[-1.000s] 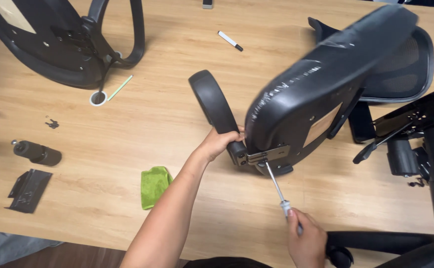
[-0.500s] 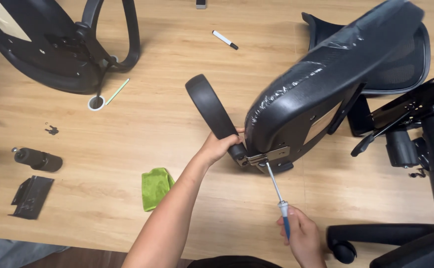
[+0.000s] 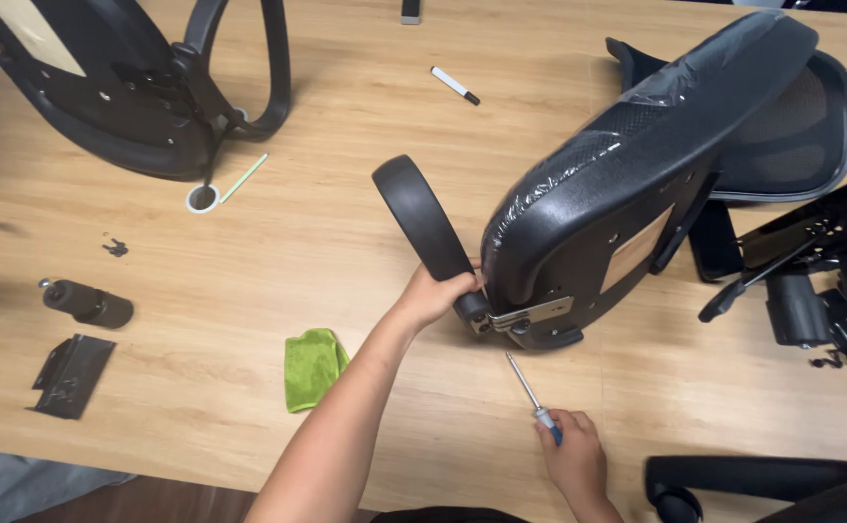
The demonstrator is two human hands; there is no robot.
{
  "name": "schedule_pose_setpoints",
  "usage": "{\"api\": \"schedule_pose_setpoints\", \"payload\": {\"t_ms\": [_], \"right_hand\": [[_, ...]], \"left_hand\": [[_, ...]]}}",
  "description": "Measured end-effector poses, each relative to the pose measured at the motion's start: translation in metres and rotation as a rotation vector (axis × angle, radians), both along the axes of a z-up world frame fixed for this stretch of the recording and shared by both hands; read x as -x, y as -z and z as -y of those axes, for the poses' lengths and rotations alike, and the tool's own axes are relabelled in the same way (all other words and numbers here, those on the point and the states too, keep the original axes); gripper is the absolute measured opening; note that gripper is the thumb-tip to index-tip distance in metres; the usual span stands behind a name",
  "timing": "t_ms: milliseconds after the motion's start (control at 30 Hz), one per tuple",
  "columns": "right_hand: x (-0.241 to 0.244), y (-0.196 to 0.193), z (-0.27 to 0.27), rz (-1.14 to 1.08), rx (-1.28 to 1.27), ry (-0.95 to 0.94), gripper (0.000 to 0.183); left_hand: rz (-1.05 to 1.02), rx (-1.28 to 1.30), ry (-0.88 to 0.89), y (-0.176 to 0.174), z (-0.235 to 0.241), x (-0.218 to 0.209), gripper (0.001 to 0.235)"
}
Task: Disassembling an office chair by removing screws from the armrest and base using a screwdriver.
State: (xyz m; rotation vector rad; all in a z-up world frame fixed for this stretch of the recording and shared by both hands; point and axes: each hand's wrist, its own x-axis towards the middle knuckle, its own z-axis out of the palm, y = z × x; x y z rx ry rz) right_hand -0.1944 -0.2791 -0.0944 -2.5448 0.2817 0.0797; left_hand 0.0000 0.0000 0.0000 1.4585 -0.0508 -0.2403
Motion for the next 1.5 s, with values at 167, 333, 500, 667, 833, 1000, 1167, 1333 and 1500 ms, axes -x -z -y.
{"api": "schedule_pose_setpoints", "payload": {"t_ms": [167, 333, 500, 667, 833, 1000, 1167, 1333, 1500], "right_hand": [[-0.022, -0.012, -0.019, -0.007, 0.090, -0.041, 0.031], [-0.076, -0.042, -0.051, 0.069, -0.551, 0.068, 0.036], [-0.101, -0.049, -0.057, -0.245, -1.093, 0.281, 0.044], [-0.102, -0.067, -0.063, -0.292, -1.061, 0.339, 0.032], [-0.109, -0.067, -0.070, -0.235, -0.927, 0.257, 0.027], [-0.109, -0.072, -0.067, -0.039, -0.494, 0.080, 0.027], [-0.095, -0.061, -0.027, 0.230, -0.590, -0.016, 0.024], [-0.078, -0.057, -0.012, 0.241, -0.733, 0.234, 0.019], [-0.073, -0.102, -0.025, 0.370, -0.369, 0.080, 0.025]], "left_hand": [[-0.005, -0.070, -0.067, 0.001, 0.003, 0.008, 0.034], [0.038, -0.096, -0.066, -0.006, 0.004, 0.014, 0.030], [0.073, -0.126, -0.044, -0.007, 0.004, 0.021, 0.025], [0.102, -0.169, -0.055, -0.022, 0.000, 0.037, 0.057], [0.013, -0.092, -0.037, -0.006, -0.009, 0.043, 0.065], [-0.124, -0.122, -0.011, -0.003, -0.007, 0.038, 0.044], [-0.079, 0.044, 0.039, -0.018, 0.017, 0.036, 0.047], [0.114, 0.062, 0.164, -0.042, 0.042, 0.038, 0.043], [0.024, -0.036, 0.220, -0.058, 0.045, 0.045, 0.047]]}}
